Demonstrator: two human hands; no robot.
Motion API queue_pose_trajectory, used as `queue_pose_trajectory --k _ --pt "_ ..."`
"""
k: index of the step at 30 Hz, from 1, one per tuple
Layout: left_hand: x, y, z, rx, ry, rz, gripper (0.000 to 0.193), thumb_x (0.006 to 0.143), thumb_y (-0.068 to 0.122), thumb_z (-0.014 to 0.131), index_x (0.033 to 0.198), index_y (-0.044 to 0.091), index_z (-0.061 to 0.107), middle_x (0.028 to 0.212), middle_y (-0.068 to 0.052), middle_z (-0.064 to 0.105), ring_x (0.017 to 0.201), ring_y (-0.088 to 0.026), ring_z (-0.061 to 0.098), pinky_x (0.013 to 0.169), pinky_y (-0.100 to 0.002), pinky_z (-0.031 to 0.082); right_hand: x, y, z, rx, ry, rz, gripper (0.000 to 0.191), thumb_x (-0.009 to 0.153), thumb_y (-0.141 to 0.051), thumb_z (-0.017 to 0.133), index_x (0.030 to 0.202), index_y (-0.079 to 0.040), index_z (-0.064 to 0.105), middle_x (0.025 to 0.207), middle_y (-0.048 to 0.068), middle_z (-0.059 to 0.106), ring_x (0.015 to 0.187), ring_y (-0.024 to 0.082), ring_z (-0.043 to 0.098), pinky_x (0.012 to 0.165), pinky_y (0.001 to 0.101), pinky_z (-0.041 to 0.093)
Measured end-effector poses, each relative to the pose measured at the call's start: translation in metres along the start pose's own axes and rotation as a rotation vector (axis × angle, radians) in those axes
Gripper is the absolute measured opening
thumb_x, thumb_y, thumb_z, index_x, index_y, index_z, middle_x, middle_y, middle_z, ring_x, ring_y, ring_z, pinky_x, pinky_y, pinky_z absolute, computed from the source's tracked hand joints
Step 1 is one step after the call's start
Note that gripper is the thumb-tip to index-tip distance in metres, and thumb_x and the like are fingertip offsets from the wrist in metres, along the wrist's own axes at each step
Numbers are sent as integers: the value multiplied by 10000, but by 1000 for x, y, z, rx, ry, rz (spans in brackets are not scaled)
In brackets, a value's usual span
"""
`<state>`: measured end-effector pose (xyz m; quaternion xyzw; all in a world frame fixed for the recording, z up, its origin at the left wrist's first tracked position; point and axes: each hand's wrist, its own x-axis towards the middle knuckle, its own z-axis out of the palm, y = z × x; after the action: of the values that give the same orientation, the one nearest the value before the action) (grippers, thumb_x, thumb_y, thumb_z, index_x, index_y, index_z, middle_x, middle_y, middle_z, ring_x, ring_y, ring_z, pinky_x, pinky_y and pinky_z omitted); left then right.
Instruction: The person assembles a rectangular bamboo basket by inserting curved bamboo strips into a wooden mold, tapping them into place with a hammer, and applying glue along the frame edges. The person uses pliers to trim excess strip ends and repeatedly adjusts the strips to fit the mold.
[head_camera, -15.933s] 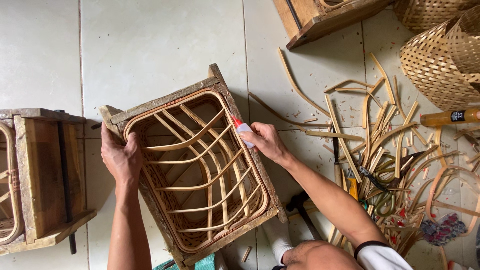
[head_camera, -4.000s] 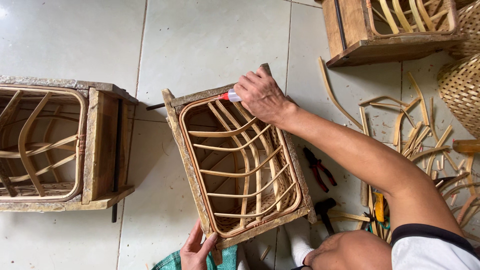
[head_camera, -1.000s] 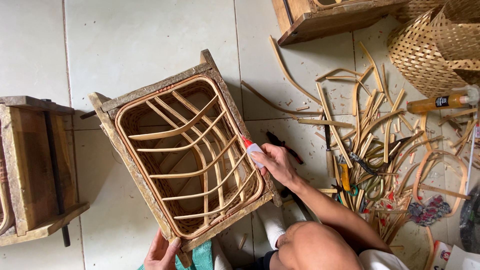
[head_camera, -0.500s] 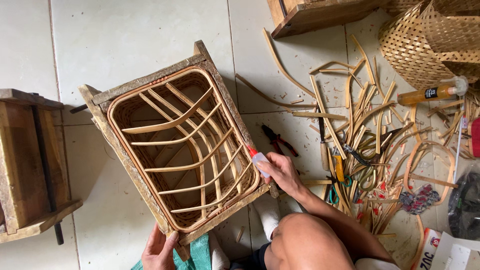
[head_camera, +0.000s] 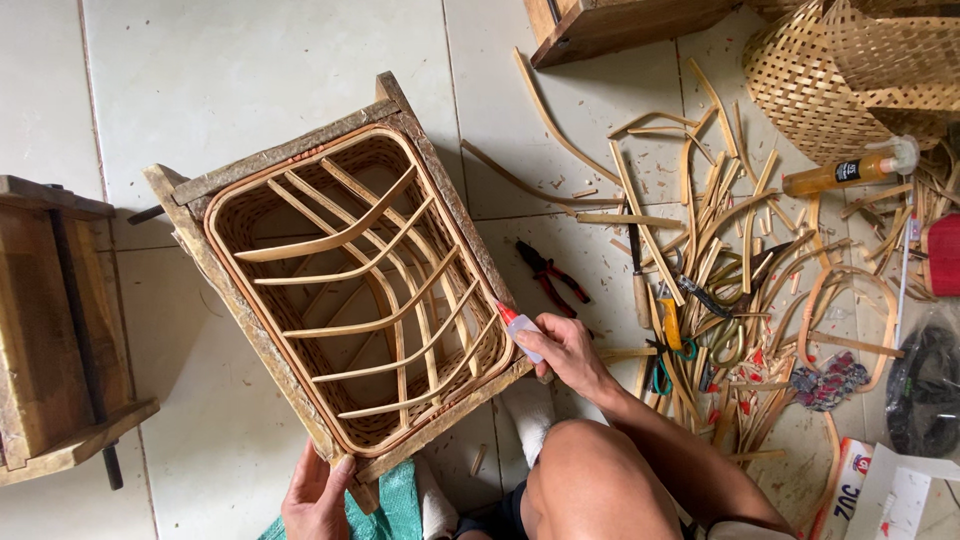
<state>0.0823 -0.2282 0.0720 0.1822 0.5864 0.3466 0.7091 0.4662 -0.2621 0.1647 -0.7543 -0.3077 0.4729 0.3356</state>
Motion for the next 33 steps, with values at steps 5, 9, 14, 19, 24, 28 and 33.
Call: queue_pose_trajectory --k 5,9,14,19,24,28,33 --pt "-16 7 17 50 -11 132 631 895 -89 579 1509 -78 434 1409 -261 596 1291 -310 597 1087 -456 480 -24 11 -1 3 21 56 401 908 -378 684 761 -8 639 637 60 659 500 98 607 447 254 483" --pt "-33 -2 38 166 100 63 615 931 3 561 1536 36 457 1205 -231 683 960 -324 722 794 -439 636 -45 20 -5 -11 7 145 401 928 -356 683 775 11 633 681 87 672 531 119 615 491 270 484" --pt "-33 -18 51 103 104 522 459 1049 45 562 1495 -40 491 1163 -132 673 919 -141 662 737 -251 578 -64 7 -20 -1 -70 62 227 914 -219 719 976 -2 694 835 81 709 710 121 671 627 276 577" --pt "-22 -20 50 -30 203 529 373 1105 80 567 1457 -44 582 940 -72 688 648 -40 558 497 -176 416 -60 -29 -36 -704 67 -609 428 792 -169 812 1164 -10 672 1041 94 681 899 217 677 766 337 564" --pt "-8 -9 48 -60 182 521 356 1084 93 583 1413 -45 590 941 -68 701 580 -24 528 446 -175 375 -32 -55 -42 -1019 15 -837 486 769 -176 839 1216 -51 693 1038 67 651 897 241 625 762 391 544" --pt "-5 -10 46 -26 164 529 406 1070 74 616 1453 -53 571 1074 -89 696 731 -55 586 572 -176 451 -20 -64 -45 -1074 -31 -932 475 760 -144 815 1211 -71 688 1021 53 621 917 238 613 794 396 519" --pt "0 -15 39 45 137 563 487 1028 21 638 1488 -73 508 1307 -136 669 1085 -152 670 921 -268 580 -17 -67 -43 -1117 -72 -965 459 776 -158 805 1207 -62 679 1003 53 606 932 241 593 804 398 489"
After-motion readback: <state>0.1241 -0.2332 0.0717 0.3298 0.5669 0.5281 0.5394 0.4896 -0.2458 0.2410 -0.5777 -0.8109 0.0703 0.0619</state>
